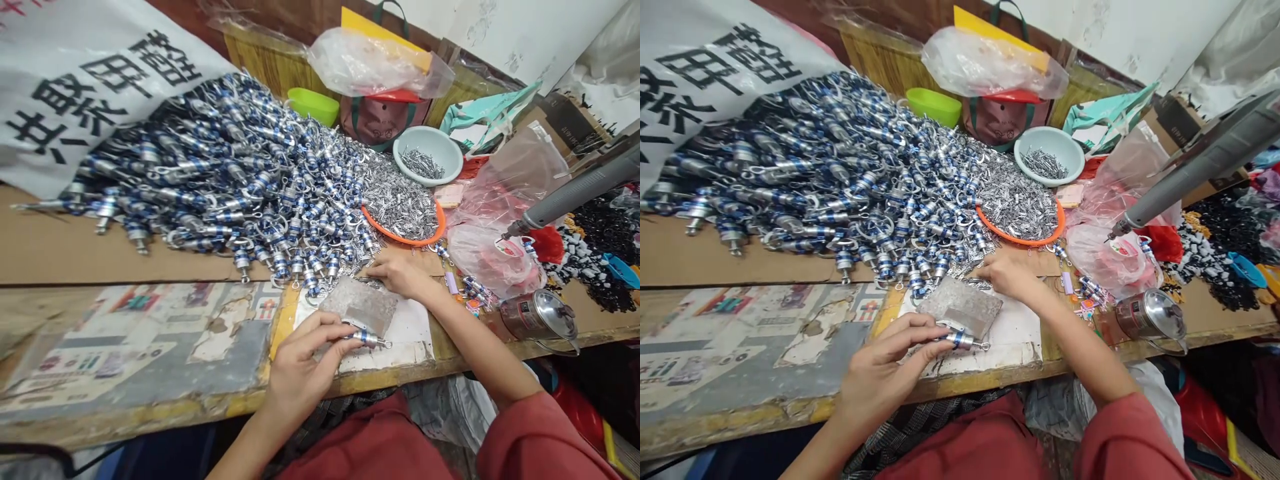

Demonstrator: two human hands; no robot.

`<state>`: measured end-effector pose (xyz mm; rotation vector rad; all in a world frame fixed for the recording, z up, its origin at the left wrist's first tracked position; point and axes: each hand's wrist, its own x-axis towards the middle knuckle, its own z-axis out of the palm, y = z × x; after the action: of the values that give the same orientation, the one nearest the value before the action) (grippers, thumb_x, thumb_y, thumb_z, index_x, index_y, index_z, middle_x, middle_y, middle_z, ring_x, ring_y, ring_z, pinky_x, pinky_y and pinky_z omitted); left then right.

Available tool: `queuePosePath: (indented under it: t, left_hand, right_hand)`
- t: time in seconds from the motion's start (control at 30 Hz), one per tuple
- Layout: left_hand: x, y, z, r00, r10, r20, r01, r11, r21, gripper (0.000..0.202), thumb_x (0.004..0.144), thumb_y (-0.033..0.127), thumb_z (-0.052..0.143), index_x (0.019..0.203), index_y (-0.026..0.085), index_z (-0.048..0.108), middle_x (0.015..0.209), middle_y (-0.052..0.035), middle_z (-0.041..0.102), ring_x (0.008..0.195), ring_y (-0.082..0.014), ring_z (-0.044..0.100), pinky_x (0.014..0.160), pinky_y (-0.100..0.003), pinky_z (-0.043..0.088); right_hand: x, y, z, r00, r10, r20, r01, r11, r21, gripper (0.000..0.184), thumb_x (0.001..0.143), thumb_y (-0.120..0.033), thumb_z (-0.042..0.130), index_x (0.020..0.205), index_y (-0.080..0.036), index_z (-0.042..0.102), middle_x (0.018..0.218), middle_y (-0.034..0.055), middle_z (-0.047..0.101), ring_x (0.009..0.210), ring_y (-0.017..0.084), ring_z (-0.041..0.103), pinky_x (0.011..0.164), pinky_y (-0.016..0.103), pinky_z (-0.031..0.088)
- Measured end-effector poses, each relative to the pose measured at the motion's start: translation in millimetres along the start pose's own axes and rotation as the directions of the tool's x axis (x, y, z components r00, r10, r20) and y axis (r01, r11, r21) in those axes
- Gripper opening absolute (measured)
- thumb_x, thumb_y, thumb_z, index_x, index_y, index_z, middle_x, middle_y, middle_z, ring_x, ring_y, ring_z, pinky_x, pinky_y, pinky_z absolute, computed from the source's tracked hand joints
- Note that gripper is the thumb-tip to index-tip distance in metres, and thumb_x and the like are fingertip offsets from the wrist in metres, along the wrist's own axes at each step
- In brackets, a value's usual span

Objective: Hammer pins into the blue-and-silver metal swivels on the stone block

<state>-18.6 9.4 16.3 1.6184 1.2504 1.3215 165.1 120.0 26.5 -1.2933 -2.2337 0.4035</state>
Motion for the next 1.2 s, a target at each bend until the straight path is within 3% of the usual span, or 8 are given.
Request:
queuePosePath:
  t: [0.1,0.2,0.33,0.43,0.5,0.63,0.87,1.2]
  left_hand:
    - [0,-1,-0.7,0.998,-0.041,-0.048,0.040,0.999,-0.026,0.008,0.068,0.017,0.068,0.072,0.022,0.073,0.070,-0.0025,0.064,0.066,-0.0147,0.060,0.061,-0.025,0.050]
    - [0,-3,-1.4,0.999,-0.025,-0.043,0.024,0.999,-0.030,0.011,0.068,0.016,0.068,0.076,0.023,0.074,0.071,-0.0029,0.064,0.066,-0.0145,0.061,0.061,-0.024,0.050]
    - [1,-4,-2.5,1.000,0.007,-0.012,-0.008,1.000,-0.028,0.013,0.071,0.015,0.065,0.078,0.022,0.074,0.072,-0.0036,0.065,0.066,-0.0148,0.062,0.060,-0.024,0.050]
    - [1,-4,-2.2,0.999,0.045,-0.025,-0.046,0.999,-0.026,0.019,0.070,0.013,0.066,0.085,0.022,0.072,0.073,-0.0029,0.067,0.065,-0.0138,0.062,0.059,-0.023,0.050]
    - [2,-3,-1.1,0.998,0.048,-0.035,-0.049,0.999,-0.014,0.025,0.069,0.012,0.067,0.092,0.022,0.070,0.073,-0.0020,0.067,0.063,-0.0130,0.061,0.059,-0.023,0.051]
    - [3,-1,1.5,0.998,0.063,-0.027,-0.063,0.998,0.013,0.027,0.070,0.013,0.067,0.095,0.022,0.069,0.069,-0.0005,0.066,0.060,-0.0131,0.061,0.059,-0.024,0.051]
    - [2,-1,1.8,0.995,0.096,-0.022,-0.095,0.995,0.031,0.028,0.071,0.012,0.065,0.097,0.023,0.070,0.074,-0.0018,0.069,0.065,-0.0141,0.064,0.061,-0.024,0.052]
    - [1,-2,3.4,0.996,0.076,-0.054,-0.079,0.995,-0.053,0.032,0.069,0.007,0.065,0.093,0.028,0.072,0.073,0.0000,0.068,0.064,-0.0117,0.063,0.059,-0.020,0.051]
  right_hand:
    - [6,3,-1,0.979,-0.112,0.168,0.119,0.992,-0.030,0.026,0.065,0.005,0.054,0.062,-0.017,0.065,0.061,-0.0035,0.054,0.062,0.008,0.052,0.061,0.018,0.041]
    - [4,13,-4,0.970,-0.135,0.201,0.149,0.987,-0.059,0.026,0.063,0.007,0.050,0.065,-0.016,0.063,0.070,0.0010,0.058,0.069,0.013,0.053,0.065,0.024,0.042]
    - [-8,11,-10,0.992,-0.068,0.104,0.075,0.995,-0.064,0.019,0.071,-0.001,0.050,0.074,-0.015,0.063,0.076,0.0044,0.061,0.069,0.015,0.055,0.063,0.028,0.046]
    - [-28,-16,-15,0.998,0.060,-0.032,-0.052,0.977,0.206,0.009,0.079,-0.014,0.054,0.079,-0.016,0.064,0.076,0.0035,0.064,0.069,0.013,0.059,0.061,0.026,0.050]
    - [-42,-41,-16,0.995,0.062,-0.074,-0.031,0.933,0.358,0.010,0.080,-0.016,0.055,0.083,-0.016,0.065,0.077,0.0038,0.065,0.071,0.013,0.060,0.062,0.025,0.050]
    - [-54,-71,-11,0.991,-0.027,-0.134,0.076,0.922,0.380,0.021,0.085,-0.013,0.048,0.094,-0.018,0.066,0.083,0.0055,0.063,0.077,0.013,0.059,0.067,0.026,0.049]
    - [-57,-72,3,0.990,-0.053,-0.130,0.101,0.913,0.396,0.016,0.085,-0.018,0.050,0.082,-0.018,0.066,0.075,0.0048,0.065,0.074,0.015,0.061,0.070,0.029,0.049]
    - [-63,-75,5,0.991,0.065,-0.117,0.001,0.873,0.488,0.015,0.085,-0.023,0.054,0.073,-0.018,0.063,0.072,0.0033,0.062,0.077,0.016,0.060,0.077,0.032,0.048]
